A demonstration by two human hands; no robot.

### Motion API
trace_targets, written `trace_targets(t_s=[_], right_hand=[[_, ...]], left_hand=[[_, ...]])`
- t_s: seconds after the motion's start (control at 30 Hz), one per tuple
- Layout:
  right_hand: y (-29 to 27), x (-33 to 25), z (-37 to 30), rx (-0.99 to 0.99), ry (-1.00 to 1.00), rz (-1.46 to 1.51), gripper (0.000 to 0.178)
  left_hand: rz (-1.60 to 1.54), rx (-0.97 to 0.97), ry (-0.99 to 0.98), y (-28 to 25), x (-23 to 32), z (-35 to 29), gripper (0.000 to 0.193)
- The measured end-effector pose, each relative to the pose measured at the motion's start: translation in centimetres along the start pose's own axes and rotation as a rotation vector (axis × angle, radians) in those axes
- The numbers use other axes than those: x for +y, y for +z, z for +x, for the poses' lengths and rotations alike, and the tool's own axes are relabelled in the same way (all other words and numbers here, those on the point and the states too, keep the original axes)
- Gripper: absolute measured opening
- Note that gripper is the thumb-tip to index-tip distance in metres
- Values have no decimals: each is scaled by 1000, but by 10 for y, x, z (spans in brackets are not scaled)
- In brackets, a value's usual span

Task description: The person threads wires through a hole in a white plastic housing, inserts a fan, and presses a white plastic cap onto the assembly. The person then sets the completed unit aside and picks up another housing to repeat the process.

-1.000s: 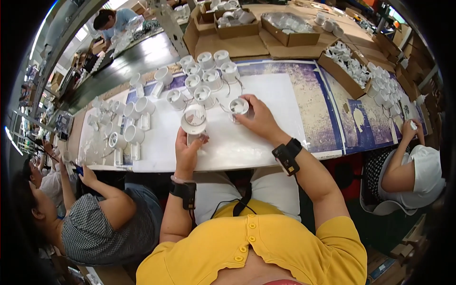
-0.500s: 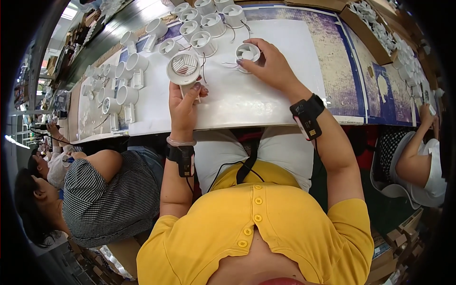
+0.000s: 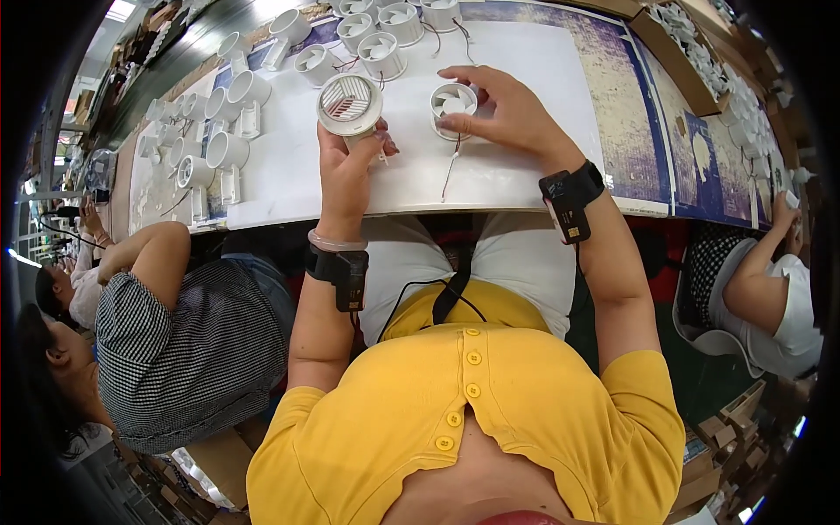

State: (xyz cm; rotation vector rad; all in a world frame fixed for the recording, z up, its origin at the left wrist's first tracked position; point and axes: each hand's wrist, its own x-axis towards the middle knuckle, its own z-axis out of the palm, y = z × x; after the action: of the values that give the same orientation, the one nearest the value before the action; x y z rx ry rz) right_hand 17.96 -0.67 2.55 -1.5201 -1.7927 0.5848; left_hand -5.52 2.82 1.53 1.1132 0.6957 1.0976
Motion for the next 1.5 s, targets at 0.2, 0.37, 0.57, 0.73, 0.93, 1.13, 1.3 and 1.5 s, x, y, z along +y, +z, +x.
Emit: trace_targets(t_s=[0.2, 0.37, 0.57, 0.73, 0.93, 1.13, 1.3, 1.5], right_hand=[[-9, -9, -2, 89, 67, 64, 46], [-13, 10, 2, 476, -224, 438, 51], [-13, 9, -2, 562, -427, 646, 55], [-15, 12, -3, 605, -393, 632, 51], [-17, 13, -3, 625, -309, 597, 48], [-15, 11, -3, 662, -328, 626, 46], [-18, 20, -3, 670, -348, 643, 44], [-22, 19, -1, 787, -350, 640, 43]], left_hand=[[112, -73, 48, 14, -1, 5, 52], [135, -80, 32, 20, -6, 9, 52], [169, -99, 52, 26, -14, 12, 52], [194, -103, 52, 30, -16, 11, 53], [160, -102, 9, 30, -12, 13, 52], [181, -113, 6, 30, -13, 10, 52], [268, -76, 45, 33, -13, 8, 56], [845, 187, 531, 25, -5, 14, 65]])
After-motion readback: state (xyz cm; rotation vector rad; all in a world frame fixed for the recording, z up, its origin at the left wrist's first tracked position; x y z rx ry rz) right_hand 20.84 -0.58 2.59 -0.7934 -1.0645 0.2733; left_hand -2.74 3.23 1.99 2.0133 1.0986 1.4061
